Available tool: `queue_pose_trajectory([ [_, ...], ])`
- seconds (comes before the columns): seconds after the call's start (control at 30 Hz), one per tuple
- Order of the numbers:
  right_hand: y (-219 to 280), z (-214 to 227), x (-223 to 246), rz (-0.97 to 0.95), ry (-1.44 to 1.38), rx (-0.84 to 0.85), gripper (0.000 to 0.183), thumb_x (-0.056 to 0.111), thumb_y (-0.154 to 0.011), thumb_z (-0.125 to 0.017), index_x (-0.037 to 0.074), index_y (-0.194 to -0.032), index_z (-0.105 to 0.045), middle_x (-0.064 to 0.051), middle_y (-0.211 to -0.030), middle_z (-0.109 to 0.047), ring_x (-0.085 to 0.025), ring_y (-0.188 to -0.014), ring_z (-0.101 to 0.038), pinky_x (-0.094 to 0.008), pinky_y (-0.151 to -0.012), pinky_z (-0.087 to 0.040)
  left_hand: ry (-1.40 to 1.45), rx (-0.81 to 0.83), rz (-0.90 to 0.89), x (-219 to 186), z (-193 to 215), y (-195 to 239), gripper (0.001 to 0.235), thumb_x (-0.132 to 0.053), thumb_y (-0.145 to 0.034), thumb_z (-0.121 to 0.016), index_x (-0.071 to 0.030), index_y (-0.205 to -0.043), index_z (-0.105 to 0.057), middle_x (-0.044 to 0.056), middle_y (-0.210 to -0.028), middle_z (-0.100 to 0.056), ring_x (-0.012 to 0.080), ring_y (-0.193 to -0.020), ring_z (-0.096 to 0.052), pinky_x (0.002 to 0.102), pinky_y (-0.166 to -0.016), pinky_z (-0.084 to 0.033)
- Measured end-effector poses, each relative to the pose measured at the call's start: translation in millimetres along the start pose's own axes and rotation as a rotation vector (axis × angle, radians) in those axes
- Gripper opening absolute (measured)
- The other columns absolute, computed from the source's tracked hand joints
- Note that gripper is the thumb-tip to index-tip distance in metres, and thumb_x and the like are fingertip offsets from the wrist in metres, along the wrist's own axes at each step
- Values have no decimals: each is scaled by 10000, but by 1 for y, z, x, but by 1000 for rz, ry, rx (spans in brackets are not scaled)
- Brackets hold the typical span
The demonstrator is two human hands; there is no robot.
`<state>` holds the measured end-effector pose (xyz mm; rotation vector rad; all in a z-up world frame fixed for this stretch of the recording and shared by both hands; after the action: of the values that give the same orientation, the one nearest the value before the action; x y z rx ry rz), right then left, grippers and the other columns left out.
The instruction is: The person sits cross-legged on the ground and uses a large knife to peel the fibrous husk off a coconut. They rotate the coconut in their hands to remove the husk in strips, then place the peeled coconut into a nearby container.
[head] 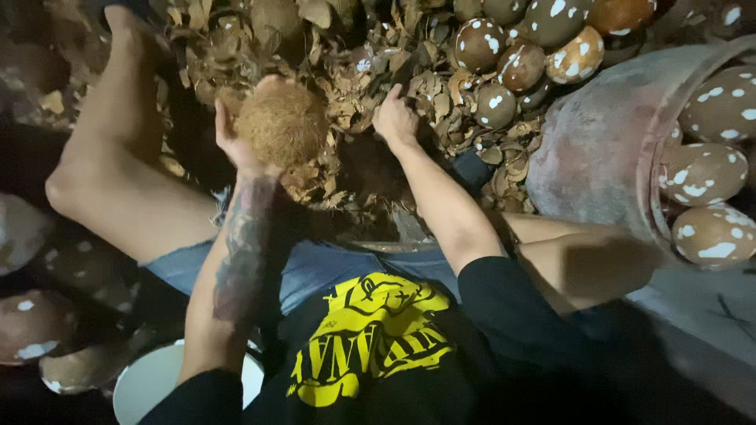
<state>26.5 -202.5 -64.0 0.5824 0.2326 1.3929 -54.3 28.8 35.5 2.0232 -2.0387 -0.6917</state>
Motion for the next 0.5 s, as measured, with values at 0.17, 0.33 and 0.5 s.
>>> queue_pose_trajectory([
  [0.17,7,17,-16,-120,-200,-70,712,272,-989,-472,-81,-1559,-232,-340,-1250,-676,-525,-1135,-717,-649,-944,-567,-72,-208,-97,0,28,3,703,-474,-819,-815,-3,-1325,-688,279,-1362,-697,435,-1216,-718,608,-1174,-482],
  [0.33,-10,12,-55,-284,-335,-119,741,381,-1044,-451,109,-1654,-132,-323,-1309,-634,-519,-1174,-673,-623,-957,-530,-63,101,120,-18,30,-13,831,-630,-783,-765,-93,-1404,-640,174,-1453,-628,363,-1322,-650,545,-1173,-542],
  [0.5,-4,19,-58,-195,-319,-82,676,255,-1106,-453,216,-1685,-107,-272,-1247,-645,-498,-1059,-679,-589,-795,-502,-571,-223,249,-16,25,-27,1005,-714,-599,-658,-185,-1442,-517,174,-1460,-575,359,-1260,-682,556,-1069,-604],
])
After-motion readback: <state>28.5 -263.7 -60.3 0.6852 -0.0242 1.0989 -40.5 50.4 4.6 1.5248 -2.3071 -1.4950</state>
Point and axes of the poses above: each hand's wrist, its own y-axis away from the middle knuckle, its own z-axis out of the back of the hand, x = y × z, the point moved 1 cm from there along -y, towards the middle knuckle
